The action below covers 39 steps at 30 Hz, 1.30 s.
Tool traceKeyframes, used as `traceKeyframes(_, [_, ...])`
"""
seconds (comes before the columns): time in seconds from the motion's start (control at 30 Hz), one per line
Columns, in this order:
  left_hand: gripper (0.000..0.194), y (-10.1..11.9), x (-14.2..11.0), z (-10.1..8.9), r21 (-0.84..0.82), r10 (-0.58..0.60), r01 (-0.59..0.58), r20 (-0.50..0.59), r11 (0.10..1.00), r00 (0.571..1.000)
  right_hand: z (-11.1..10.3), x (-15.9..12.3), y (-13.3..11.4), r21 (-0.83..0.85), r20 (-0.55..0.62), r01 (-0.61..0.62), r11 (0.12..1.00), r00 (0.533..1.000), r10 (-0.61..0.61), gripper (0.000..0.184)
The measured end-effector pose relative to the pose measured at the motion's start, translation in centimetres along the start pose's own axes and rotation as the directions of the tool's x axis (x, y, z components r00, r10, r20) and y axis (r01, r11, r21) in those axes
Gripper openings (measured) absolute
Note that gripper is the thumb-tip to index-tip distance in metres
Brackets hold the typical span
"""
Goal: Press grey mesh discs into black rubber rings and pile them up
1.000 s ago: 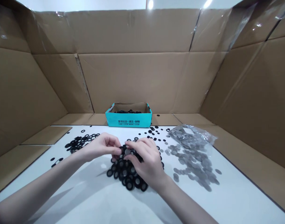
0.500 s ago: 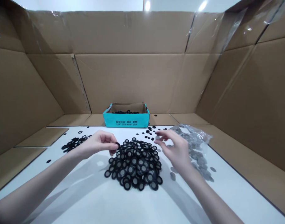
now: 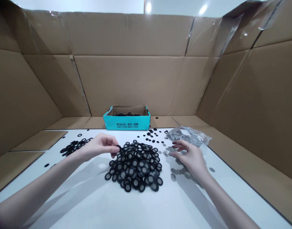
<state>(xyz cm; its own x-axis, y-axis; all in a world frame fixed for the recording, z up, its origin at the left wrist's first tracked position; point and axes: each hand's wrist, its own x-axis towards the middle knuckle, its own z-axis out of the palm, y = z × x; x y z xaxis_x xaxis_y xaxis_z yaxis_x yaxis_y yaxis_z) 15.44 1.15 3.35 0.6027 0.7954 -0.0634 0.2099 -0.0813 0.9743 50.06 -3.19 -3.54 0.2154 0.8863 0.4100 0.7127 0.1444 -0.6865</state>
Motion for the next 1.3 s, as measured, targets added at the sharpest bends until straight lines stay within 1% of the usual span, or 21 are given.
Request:
traceKeyframes(0.13, [0.023, -0.1, -0.1, 0.0, 0.011, 0.0, 0.0, 0.003, 1.0, 1.0, -0.1, -0.2, -0.1, -0.089, -0.013, 0.046, 0.995, 0.999, -0.048, 0.033])
traceKeyframes(0.27, [0.022, 0.0, -0.2, 0.1, 0.02, -0.002, 0.002, 0.006, 1.0, 1.0, -0.3, -0.6, -0.3, -0.152, 0.011, 0.085, 0.985, 0.996, -0.084, 0.043])
traceKeyframes(0.4, [0.022, 0.0, -0.2, 0.3, -0.007, -0.003, 0.003, -0.002, 1.0, 1.0, -0.3, -0.9, -1.4, -0.112, 0.016, 0.117, 0.987, 0.993, -0.116, 0.042])
traceKeyframes(0.5, [0.025, -0.3, 0.0, 0.6, -0.067, -0.006, 0.006, 0.006, 0.998, 1.0, 0.1, -1.2, -3.9, -0.021, 0.02, 0.235, 0.972, 0.972, -0.235, 0.034])
traceKeyframes(0.57, [0.027, -0.7, 0.2, 0.9, -0.103, -0.009, 0.011, 0.023, 0.995, 1.0, 0.7, -1.5, -6.2, 0.047, 0.018, 0.357, 0.933, 0.934, -0.358, 0.024])
traceKeyframes(0.63, [0.031, -1.0, 0.3, 1.2, -0.132, -0.003, 0.008, 0.042, 0.991, 0.999, 1.4, -2.0, -8.8, 0.103, -0.008, 0.476, 0.874, 0.879, -0.477, 0.017])
traceKeyframes(0.7, [0.034, -1.2, 0.2, 1.5, -0.164, 0.009, 0.001, 0.061, 0.986, 0.998, 2.4, -2.5, -11.1, 0.147, -0.011, 0.569, 0.809, 0.819, -0.574, 0.024])
traceKeyframes(0.73, [0.035, -1.2, 0.2, 1.6, -0.178, 0.016, -0.004, 0.069, 0.984, 0.998, 3.0, -2.7, -12.1, 0.159, -0.032, 0.614, 0.773, 0.786, -0.618, 0.026])
traceKeyframes(0.8, [0.037, -1.0, -0.1, 1.8, -0.2, 0.027, -0.011, 0.079, 0.98, 0.997, 4.0, -3.0, -13.6, 0.163, -0.073, 0.671, 0.724, 0.739, -0.669, 0.031])
traceKeyframes(0.93, [0.034, -0.7, -0.5, 1.8, -0.221, 0.041, -0.022, 0.084, 0.975, 0.996, 5.6, -3.1, -14.7, 0.12, -0.143, 0.735, 0.668, 0.678, -0.721, 0.034])
traceKeyframes(1.07, [0.029, -0.4, -0.7, 1.6, -0.218, 0.069, -0.049, 0.087, 0.975, 0.994, 6.2, -3.0, -14.7, 0.012, -0.203, 0.781, 0.624, 0.613, -0.763, 0.032])
traceKeyframes(1.13, [0.029, -0.3, -0.8, 1.5, -0.207, 0.074, -0.056, 0.082, 0.977, 0.994, 6.4, -3.0, -14.7, -0.024, -0.214, 0.791, 0.611, 0.593, -0.776, 0.031])
traceKeyframes(1.17, [0.029, -0.3, -0.9, 1.5, -0.201, 0.075, -0.059, 0.074, 0.978, 0.994, 6.5, -3.0, -14.6, -0.02, -0.214, 0.79, 0.613, 0.595, -0.774, 0.031])
traceKeyframes(1.2, [0.029, -0.2, -0.9, 1.5, -0.19, 0.075, -0.062, 0.063, 0.98, 0.995, 6.5, -3.0, -14.6, 0.003, -0.208, 0.781, 0.624, 0.611, -0.764, 0.03])
traceKeyframes(1.23, [0.029, -0.2, -1.0, 1.5, -0.177, 0.077, -0.066, 0.051, 0.982, 0.996, 6.6, -3.0, -14.4, 0.04, -0.194, 0.763, 0.645, 0.639, -0.744, 0.03])
traceKeyframes(1.3, [0.028, -0.1, -1.1, 1.6, -0.154, 0.094, -0.088, 0.031, 0.984, 0.995, 6.7, -2.9, -14.1, 0.127, -0.139, 0.695, 0.708, 0.719, -0.681, 0.028])
